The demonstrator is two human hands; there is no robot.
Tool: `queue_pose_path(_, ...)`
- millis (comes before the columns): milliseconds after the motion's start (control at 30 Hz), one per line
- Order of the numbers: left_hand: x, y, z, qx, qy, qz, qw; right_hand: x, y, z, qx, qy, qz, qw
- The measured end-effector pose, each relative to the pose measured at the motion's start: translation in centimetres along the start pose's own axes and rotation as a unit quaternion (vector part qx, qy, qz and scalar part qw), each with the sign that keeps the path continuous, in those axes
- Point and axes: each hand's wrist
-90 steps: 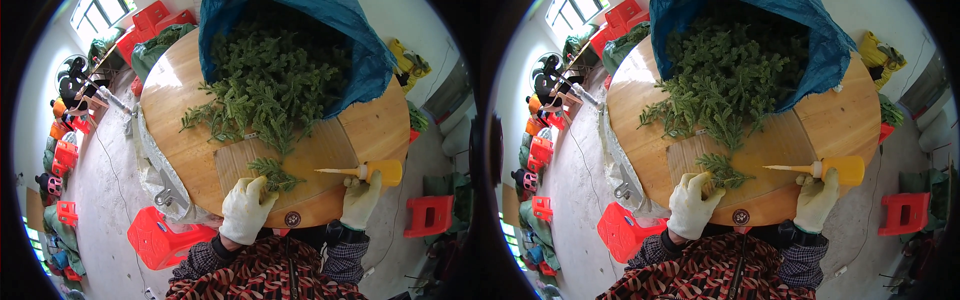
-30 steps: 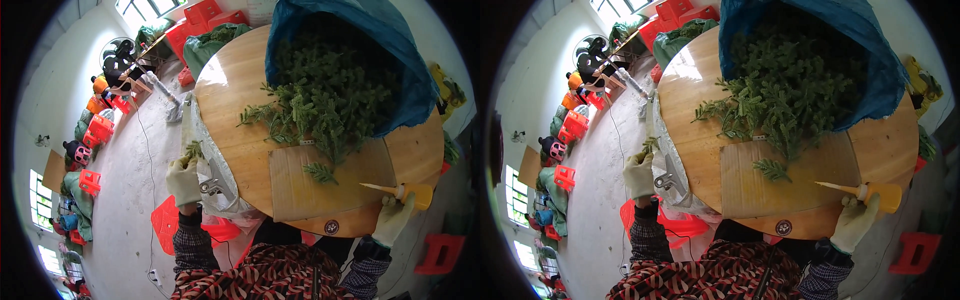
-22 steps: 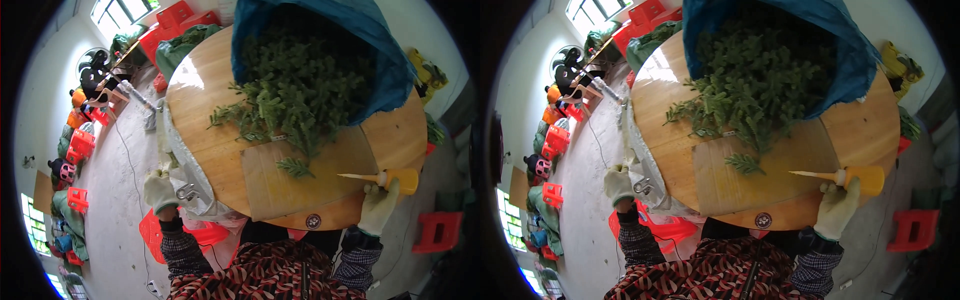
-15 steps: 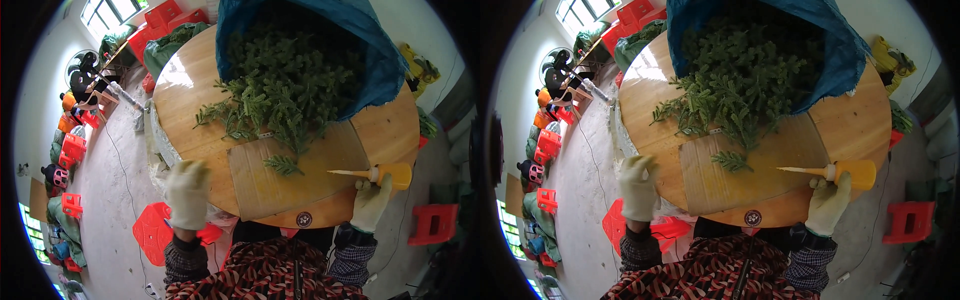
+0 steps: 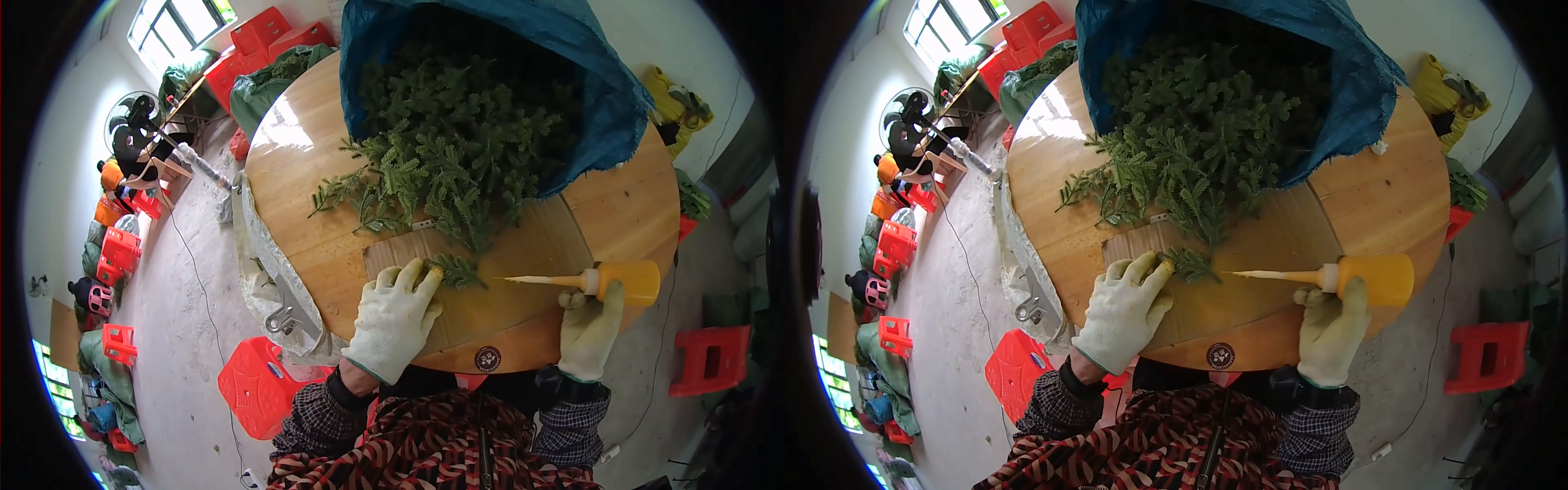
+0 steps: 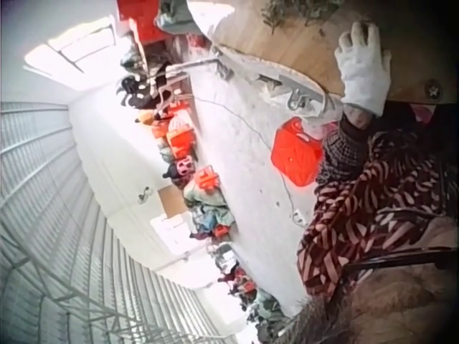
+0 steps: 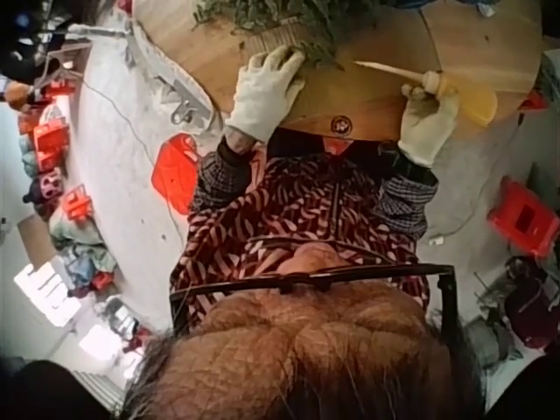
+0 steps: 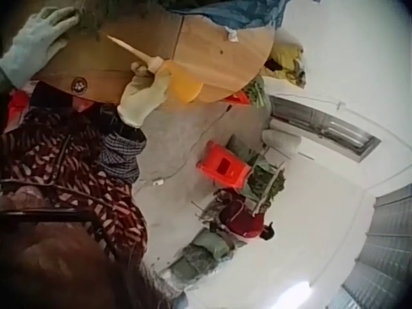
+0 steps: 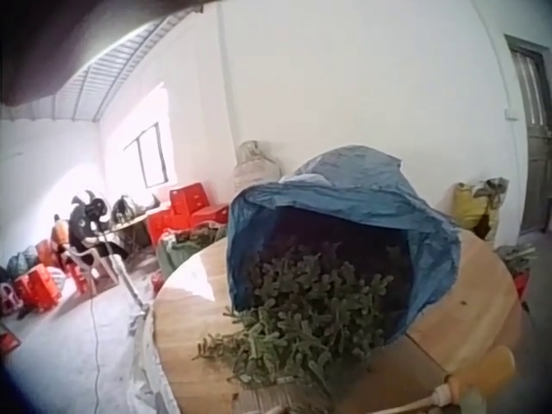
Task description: The person picks up small evergreen branches from a pile, applies glue to their stems using a squeeze bottle, and places them onto a piece of cardboard.
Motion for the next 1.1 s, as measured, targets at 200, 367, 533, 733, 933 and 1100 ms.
queue_pose_path(200, -0.8, 0.2, -0.2, -0.010, -0.014, 0.026, 1.000, -3.1, 1.6, 1.7, 0.015, 0.072, -0.087, 0.994)
queue_pose_path(367, -1.1, 0.4, 0.1, -0.006, -0.010, 0.042, 0.999, -4.4, 2.5, 2.8, 0.011, 0.088, -0.094, 0.992)
queue_pose_path(533, -1.1, 0.3, 0.0, 0.002, -0.004, 0.039, 0.999, -5.0, 3.1, 3.5, 0.032, 0.116, -0.097, 0.988)
queue_pose_path(733, -1.2, 0.4, -0.2, 0.004, 0.002, 0.040, 0.999, -5.6, 3.6, 3.8, 0.034, 0.122, -0.102, 0.987)
queue_pose_path(933, -1.3, 0.4, -0.2, 0.003, 0.010, 0.043, 0.999, -5.2, 3.5, 3.8, 0.033, 0.117, -0.103, 0.987)
queue_pose_path(1100, -1.8, 0.4, -0.2, -0.003, 0.027, 0.057, 0.998, -5.1, 3.5, 3.9, 0.028, 0.116, -0.089, 0.989)
Point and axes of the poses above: each hand's wrist, its own y-axis away from the middle knuckle, its own x-axis out of the back of the hand, z = x × y, and after that the axes turned 12 degrees about x, right-handed
